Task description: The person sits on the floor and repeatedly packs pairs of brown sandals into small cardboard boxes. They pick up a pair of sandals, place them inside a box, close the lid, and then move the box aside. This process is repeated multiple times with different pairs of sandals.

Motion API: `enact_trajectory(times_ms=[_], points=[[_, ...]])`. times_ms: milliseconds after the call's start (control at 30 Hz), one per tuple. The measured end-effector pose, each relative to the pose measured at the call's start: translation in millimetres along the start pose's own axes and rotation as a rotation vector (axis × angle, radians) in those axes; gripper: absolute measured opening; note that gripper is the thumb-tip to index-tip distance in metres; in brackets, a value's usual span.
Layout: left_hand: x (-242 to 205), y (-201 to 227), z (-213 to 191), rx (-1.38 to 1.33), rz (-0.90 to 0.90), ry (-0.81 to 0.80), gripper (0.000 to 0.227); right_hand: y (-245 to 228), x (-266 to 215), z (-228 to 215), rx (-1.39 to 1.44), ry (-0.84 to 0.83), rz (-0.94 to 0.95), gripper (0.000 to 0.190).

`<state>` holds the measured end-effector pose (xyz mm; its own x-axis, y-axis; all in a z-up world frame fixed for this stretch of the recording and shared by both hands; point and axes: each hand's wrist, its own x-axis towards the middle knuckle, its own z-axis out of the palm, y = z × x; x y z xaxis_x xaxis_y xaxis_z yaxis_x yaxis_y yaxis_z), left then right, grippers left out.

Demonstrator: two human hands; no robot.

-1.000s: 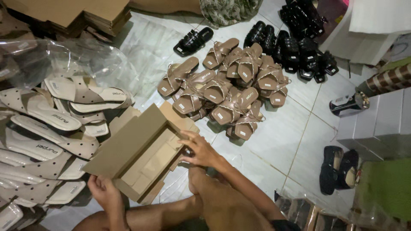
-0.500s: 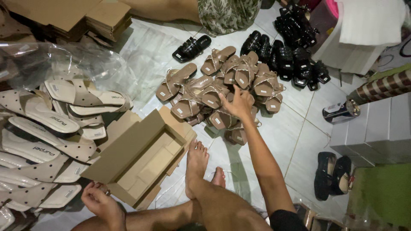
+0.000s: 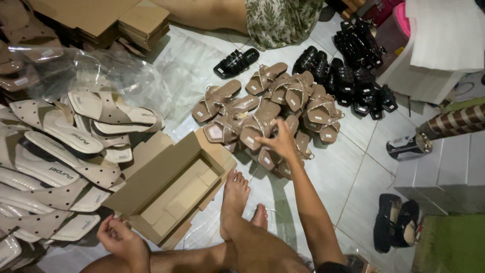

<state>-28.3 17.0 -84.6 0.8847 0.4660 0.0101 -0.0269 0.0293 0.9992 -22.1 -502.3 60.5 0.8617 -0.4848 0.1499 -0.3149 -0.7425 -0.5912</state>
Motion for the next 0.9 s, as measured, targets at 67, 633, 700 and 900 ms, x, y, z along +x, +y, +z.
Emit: enact_trajectory(times_ms=[67,633,700,900], points=[[-7,7,0,0.013,-0.012,0.062,0.026,-7,-22,-5,-0.025,0.059,-0.056,0.074],[-118,234,117,-0.063,0.222,-0.730,0.053,-103,-125,69,0.487,0.404,-0.768,0.096],[-120,244,110,0.087,0.511,-0.660,0.054,-106,-129,68,0.516,0.329,-0.769,0.096],[-114,246,97,0.102,0.622,-0.652,0.062,-103,-146,64,0.505,0.226,-0.828,0.098]])
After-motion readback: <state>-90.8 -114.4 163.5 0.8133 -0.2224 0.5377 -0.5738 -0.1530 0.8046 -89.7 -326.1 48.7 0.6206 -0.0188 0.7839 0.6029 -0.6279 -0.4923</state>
